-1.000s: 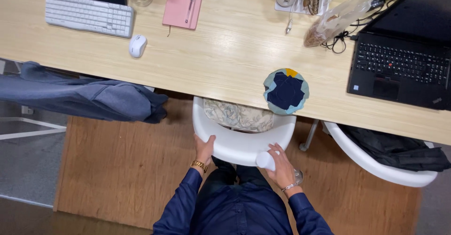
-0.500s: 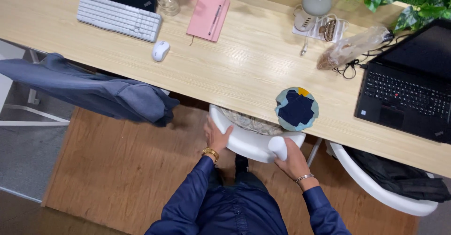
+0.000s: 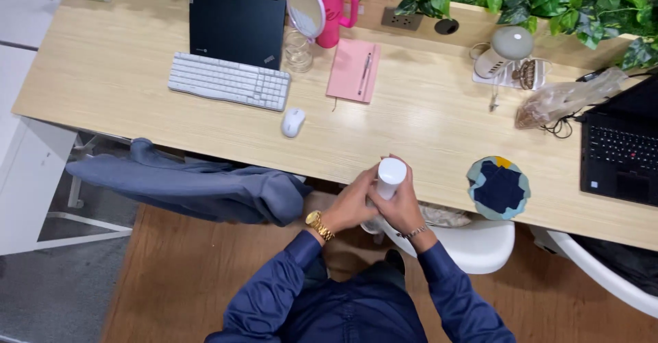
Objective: Cleaning and organizing a desk surface using a spray bottle and cloth.
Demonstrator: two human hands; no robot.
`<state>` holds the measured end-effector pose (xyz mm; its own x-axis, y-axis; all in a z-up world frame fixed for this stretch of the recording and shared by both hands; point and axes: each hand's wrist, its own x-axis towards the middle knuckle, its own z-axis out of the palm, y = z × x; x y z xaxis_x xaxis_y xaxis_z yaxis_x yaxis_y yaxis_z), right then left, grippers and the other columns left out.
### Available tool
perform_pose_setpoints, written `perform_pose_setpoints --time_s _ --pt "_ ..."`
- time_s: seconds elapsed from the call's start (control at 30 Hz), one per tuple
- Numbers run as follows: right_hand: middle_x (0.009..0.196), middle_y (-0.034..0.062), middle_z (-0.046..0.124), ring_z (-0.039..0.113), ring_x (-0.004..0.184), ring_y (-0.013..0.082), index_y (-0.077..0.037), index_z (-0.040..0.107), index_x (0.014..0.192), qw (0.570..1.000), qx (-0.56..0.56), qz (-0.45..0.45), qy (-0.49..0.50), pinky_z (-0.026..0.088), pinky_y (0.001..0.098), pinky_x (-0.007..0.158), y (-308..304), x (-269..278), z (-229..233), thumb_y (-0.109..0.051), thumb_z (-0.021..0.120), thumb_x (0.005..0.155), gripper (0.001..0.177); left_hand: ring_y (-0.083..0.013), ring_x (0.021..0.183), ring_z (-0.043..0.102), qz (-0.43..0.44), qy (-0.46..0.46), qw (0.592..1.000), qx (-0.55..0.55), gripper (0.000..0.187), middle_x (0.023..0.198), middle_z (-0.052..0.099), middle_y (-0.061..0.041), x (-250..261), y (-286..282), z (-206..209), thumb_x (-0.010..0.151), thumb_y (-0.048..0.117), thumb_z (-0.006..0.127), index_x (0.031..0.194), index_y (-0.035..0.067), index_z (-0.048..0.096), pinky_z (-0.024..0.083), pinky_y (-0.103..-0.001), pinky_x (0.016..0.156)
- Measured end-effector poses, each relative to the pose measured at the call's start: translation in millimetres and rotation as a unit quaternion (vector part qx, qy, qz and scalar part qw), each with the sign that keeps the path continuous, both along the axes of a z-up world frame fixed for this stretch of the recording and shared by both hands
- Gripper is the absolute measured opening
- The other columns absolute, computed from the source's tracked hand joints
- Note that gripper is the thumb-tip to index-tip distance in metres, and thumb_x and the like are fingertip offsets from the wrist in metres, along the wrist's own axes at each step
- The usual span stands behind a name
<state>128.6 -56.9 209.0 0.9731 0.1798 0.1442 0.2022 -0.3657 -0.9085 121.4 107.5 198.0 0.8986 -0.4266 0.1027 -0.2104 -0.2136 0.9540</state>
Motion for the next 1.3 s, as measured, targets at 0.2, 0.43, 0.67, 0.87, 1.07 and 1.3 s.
perform_pose_setpoints --time_s 0.2,0.43,0.67,0.87,1.07,1.3 --pt "0.140 0.0128 0.054 0.060 0.125 0.0236 -0.009 0.032 0.156 0.979 0.135 0.025 0.153 0.056 0.0379 0.099 81.1 33.7 5.0 -0.016 0.078 0.083 0.086 -0.0316 0.116 0.070 0.049 0.034 0.998 0.017 0.091 0.133 0.066 -0.023 33.1 80.2 25.1 0.076 0.007 0.072 0.159 0.007 0.035 0.056 -0.039 0.098" --pt "0.158 0.0088 0.041 0.049 0.138 0.0202 -0.011 0.030 0.159 0.949 0.238 0.105 0.175 0.053 0.0370 0.103 70.9 121.0 -45.0 -0.007 0.067 0.087 0.081 -0.0312 0.109 0.069 0.135 0.048 0.989 0.029 0.090 0.133 0.062 -0.022 98.4 117.6 4.1 0.079 0.015 0.080 0.153 0.006 0.030 0.056 -0.039 0.093" --pt "0.115 0.0120 0.070 0.065 0.096 0.0172 -0.001 0.059 0.141 0.909 0.184 -0.175 0.332 0.057 0.0341 0.077 49.6 238.5 -125.0 -0.022 0.069 0.092 0.054 -0.0409 0.114 0.064 0.222 0.029 0.971 0.085 0.074 0.124 0.065 -0.023 179.0 116.1 -27.7 0.075 0.018 0.076 0.141 0.003 0.046 0.052 -0.045 0.097" --pt "0.106 0.0175 0.068 0.067 0.090 0.0295 0.006 0.059 0.134 0.902 0.016 -0.274 0.335 0.057 0.0405 0.075 43.9 324.6 -201.9 -0.049 0.084 0.078 0.082 -0.0433 0.121 0.053 0.255 0.079 0.950 0.161 0.076 0.128 0.053 -0.024 234.3 103.4 -63.4 0.071 0.022 0.079 0.137 0.001 0.047 0.046 -0.047 0.103" --pt "0.126 0.0228 0.056 0.057 0.119 0.0396 0.002 0.053 0.129 0.868 -0.217 -0.279 0.349 0.053 0.0507 0.093 101.2 361.3 -144.3 -0.062 0.094 0.063 0.100 -0.0405 0.119 0.055 0.264 0.109 0.945 0.161 0.071 0.128 0.053 -0.022 245.3 97.4 -75.9 0.072 0.022 0.080 0.132 -0.002 0.050 0.047 -0.045 0.102" --pt "0.136 0.0173 0.049 0.050 0.130 0.0351 -0.007 0.044 0.133 0.793 -0.248 -0.321 0.454 0.050 0.0588 0.098 123.9 377.4 -142.9 -0.055 0.097 0.056 0.105 -0.0305 0.111 0.064 0.293 0.168 0.940 0.044 0.066 0.122 0.058 -0.017 242.3 104.6 -69.5 0.071 0.015 0.078 0.129 -0.003 0.050 0.055 -0.038 0.091"
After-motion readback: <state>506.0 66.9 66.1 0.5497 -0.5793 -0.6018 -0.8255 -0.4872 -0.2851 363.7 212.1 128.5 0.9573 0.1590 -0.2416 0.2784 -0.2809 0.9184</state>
